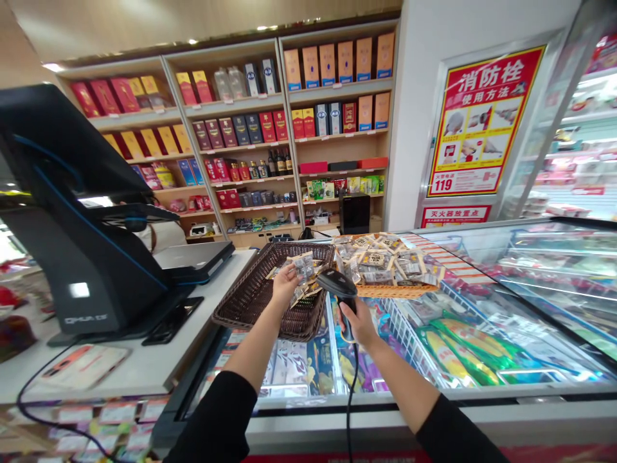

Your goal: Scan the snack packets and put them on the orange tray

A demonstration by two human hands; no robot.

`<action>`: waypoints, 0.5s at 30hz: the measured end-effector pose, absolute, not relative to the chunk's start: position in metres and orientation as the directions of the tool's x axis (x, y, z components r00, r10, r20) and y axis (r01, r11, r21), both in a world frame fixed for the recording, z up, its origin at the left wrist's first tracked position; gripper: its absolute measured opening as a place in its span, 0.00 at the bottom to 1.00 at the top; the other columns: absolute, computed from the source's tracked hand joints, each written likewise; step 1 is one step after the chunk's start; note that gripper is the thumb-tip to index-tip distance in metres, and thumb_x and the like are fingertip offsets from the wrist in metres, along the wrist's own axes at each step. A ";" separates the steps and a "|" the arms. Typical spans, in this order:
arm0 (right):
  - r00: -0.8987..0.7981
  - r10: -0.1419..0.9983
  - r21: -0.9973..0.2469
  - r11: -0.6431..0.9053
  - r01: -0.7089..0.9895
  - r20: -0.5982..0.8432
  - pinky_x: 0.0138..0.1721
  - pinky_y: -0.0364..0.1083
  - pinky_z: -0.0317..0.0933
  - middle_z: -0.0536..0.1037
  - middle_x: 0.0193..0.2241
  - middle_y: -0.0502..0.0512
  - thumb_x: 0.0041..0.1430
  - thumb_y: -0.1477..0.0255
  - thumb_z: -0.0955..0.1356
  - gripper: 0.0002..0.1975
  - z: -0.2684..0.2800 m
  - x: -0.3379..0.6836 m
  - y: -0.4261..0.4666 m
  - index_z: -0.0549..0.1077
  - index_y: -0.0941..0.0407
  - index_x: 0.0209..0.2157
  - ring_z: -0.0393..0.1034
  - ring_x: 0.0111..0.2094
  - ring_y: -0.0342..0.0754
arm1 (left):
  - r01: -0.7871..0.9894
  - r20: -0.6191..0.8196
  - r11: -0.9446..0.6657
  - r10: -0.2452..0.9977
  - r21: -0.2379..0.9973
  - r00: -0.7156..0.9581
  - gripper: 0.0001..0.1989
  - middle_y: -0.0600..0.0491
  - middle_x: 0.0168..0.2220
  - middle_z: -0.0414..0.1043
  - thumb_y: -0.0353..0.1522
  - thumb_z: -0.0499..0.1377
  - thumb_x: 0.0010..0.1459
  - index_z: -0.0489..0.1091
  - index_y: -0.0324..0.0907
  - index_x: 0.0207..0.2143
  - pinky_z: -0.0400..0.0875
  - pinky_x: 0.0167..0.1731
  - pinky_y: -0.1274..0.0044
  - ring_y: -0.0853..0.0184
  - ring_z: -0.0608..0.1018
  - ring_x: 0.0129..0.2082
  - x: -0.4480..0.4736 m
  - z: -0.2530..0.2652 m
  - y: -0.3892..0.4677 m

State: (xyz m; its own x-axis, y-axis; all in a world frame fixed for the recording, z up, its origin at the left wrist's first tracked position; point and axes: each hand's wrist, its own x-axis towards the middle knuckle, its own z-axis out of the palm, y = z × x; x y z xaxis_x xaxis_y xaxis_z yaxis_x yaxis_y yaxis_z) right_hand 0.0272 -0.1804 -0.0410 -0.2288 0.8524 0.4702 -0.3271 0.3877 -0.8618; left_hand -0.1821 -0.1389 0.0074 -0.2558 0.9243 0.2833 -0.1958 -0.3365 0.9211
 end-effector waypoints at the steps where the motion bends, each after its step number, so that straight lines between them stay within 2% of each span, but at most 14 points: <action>1: -0.231 0.851 -0.862 0.390 -0.325 0.472 0.15 0.41 0.54 0.68 0.15 0.44 0.58 0.58 0.66 0.14 -0.042 0.027 -0.180 0.65 0.55 0.29 0.60 0.11 0.40 | -0.195 0.284 -0.335 0.926 0.922 -0.247 0.31 0.44 0.40 0.78 0.31 0.72 0.33 0.71 0.37 0.44 0.68 0.51 0.63 0.56 0.78 0.45 -0.182 0.007 -0.139; 6: -0.232 0.849 -0.859 0.389 -0.333 0.475 0.15 0.41 0.54 0.68 0.15 0.44 0.59 0.58 0.66 0.14 -0.044 0.028 -0.179 0.66 0.55 0.30 0.59 0.12 0.40 | -0.196 0.294 -0.337 0.930 0.921 -0.219 0.31 0.45 0.39 0.79 0.34 0.73 0.33 0.72 0.37 0.44 0.68 0.50 0.63 0.56 0.79 0.44 -0.181 0.008 -0.140; 15: -0.244 0.849 -0.865 0.385 -0.322 0.469 0.15 0.41 0.54 0.68 0.15 0.46 0.58 0.57 0.66 0.17 -0.039 0.030 -0.180 0.66 0.55 0.25 0.60 0.12 0.40 | -0.155 0.263 -0.310 0.928 0.938 -0.264 0.33 0.45 0.39 0.79 0.33 0.73 0.31 0.71 0.37 0.43 0.69 0.49 0.65 0.56 0.78 0.44 -0.180 0.010 -0.141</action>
